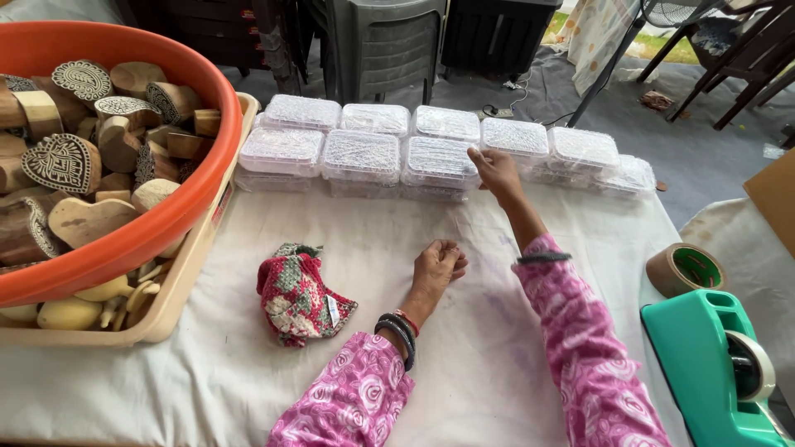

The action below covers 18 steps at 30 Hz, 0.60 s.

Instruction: The person wipes and cleans wooden stamps using a patterned cloth. They pick up a stamp from a container, wipe it thoroughly, and place it on the table, repeating the process for multiple items.

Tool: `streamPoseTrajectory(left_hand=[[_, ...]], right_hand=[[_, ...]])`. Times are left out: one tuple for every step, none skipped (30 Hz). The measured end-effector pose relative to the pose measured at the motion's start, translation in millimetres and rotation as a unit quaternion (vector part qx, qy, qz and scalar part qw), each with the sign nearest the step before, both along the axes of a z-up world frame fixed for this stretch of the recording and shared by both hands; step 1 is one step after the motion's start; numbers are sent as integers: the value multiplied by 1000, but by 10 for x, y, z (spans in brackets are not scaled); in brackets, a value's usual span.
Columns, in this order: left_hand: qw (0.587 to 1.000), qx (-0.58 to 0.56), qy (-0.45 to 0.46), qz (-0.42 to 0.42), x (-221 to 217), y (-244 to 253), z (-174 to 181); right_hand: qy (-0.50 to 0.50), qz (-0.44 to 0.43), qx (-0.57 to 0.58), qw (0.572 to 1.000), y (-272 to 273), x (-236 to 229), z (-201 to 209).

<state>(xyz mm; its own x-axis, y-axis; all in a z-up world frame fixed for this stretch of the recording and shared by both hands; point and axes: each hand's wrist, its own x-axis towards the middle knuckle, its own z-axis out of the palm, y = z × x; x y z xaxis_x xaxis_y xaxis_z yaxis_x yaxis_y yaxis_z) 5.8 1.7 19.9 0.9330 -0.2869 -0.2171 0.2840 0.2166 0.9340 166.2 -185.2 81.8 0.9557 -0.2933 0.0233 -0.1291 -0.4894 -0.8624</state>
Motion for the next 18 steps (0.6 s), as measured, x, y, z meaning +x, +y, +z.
streamPoseTrajectory(left_hand=[[1000, -2, 0, 1, 0, 3, -2], [1000, -4, -9, 2, 3, 4, -7], [1000, -6, -16, 2, -7, 3, -20], [1000, -7, -15, 1, -12, 3, -26], [1000, -4, -19, -1, -11, 3, -25], [1000, -2, -22, -4, -10, 0, -23], [1000, -1, -22, -5, -17, 2, -19], [1000, 2, -24, -8, -26, 3, -14], [1000, 6, -28, -10, -24, 12, -3], [1000, 7, -29, -10, -26, 14, 7], [999, 11, -31, -9, -31, 14, 16], [999, 15, -33, -9, -35, 14, 24], [999, 16, -33, -12, -31, 9, 17], [999, 22, -40, -13, -28, 2, 10], [998, 27, -46, -15, -27, -8, 3], [998, 27, -46, -18, -18, -17, -3], [998, 34, -54, -18, -17, -20, -10], [997, 40, -61, -18, -21, -24, -16]], right_hand=[[0, 1, -2, 1000, -53, -46, -88], [-70, 50, -2, 996, -107, -90, -178], [-139, 99, -1, 985, -171, -152, -282], [-137, 98, -2, 986, -120, -225, -256], [-151, 132, -17, 980, -71, -294, -224], [-164, 165, -33, 972, -25, -364, -189], [-164, 164, -33, 972, 7, -377, -191], [-170, 134, -75, 973, 38, -391, -191], [-177, 104, -115, 972, 80, -391, -183], [-178, 103, -115, 972, 93, -350, -242], [-180, 79, -121, 973, 104, -314, -304], [-181, 55, -128, 974, 114, -276, -366], [-181, 52, -127, 974, 130, -267, -412], [-208, 54, -121, 969, 145, -259, -458], [-234, 55, -115, 964, 156, -254, -504], [-234, 53, -115, 964, 177, -278, -473], [-231, 51, -117, 965, 206, -307, -445], [-227, 49, -119, 965, 235, -341, -415]])
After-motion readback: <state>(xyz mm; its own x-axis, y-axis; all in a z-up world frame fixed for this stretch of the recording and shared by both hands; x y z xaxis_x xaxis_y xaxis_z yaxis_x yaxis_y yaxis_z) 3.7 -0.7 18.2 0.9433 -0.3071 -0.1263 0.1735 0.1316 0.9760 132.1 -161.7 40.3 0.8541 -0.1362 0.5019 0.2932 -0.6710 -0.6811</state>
